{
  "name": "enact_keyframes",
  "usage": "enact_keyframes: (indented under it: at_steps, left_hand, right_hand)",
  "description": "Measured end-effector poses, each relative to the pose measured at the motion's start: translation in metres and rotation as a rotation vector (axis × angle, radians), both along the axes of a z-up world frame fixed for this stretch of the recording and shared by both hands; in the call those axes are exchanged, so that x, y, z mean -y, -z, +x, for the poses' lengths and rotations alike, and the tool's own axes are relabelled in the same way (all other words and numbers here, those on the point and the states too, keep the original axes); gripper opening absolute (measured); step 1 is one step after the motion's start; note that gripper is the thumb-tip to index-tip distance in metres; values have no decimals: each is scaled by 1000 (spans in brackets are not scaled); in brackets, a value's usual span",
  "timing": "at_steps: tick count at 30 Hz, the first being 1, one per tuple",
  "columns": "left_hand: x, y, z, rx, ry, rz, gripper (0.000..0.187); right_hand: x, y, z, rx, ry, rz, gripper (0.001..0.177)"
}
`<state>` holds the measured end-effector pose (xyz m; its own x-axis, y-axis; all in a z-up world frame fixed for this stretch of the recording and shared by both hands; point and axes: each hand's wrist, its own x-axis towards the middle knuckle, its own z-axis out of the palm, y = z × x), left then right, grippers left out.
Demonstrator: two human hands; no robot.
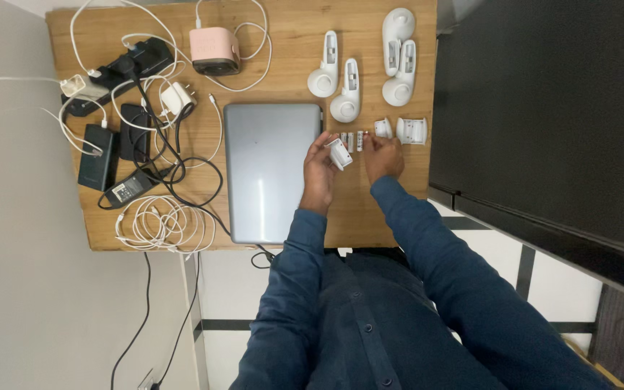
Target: The person opens the battery compartments of two white handheld devices on a wooden table, removes existing batteries, and inserts new ones. They handle the devices and batteries by hand, then close the compartments and place the devices back on the table.
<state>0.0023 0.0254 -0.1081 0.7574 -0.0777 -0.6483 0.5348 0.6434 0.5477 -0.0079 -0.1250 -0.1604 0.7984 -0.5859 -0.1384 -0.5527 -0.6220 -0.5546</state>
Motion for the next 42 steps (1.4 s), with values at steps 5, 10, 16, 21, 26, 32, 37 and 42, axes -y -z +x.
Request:
enact_keyframes:
  at_steps: [5, 10, 16, 21, 26, 32, 37, 42]
  left_hand:
    - [-4, 5, -6, 28, 26, -4, 42]
    - [-9, 17, -5, 47, 23, 0, 41]
    - [-17, 31, -8, 74, 26, 9, 42]
    - [-18, 38, -13, 91, 50, 10, 45]
    - [-21, 45, -19, 71, 69, 41, 47]
    - [-32, 50, -28, 89, 37, 45, 46]
    - [-38, 34, -28, 30, 73, 108, 46]
    - [-40, 26, -31, 53, 120, 161, 45]
  right_hand:
    - [16, 26, -14, 296, -69, 65, 17]
    - [36, 36, -38, 186, 104, 564, 24]
    - [49, 30, -49, 338, 41, 756, 56]
    - [52, 20, -56, 254, 161, 791, 51]
    - [42, 25, -62, 250, 11, 731, 32]
    - [2, 37, -54, 175, -66, 752, 30]
    - [-19, 40, -44, 183, -156, 599, 28]
    - [-27, 34, -43, 166, -176, 462, 32]
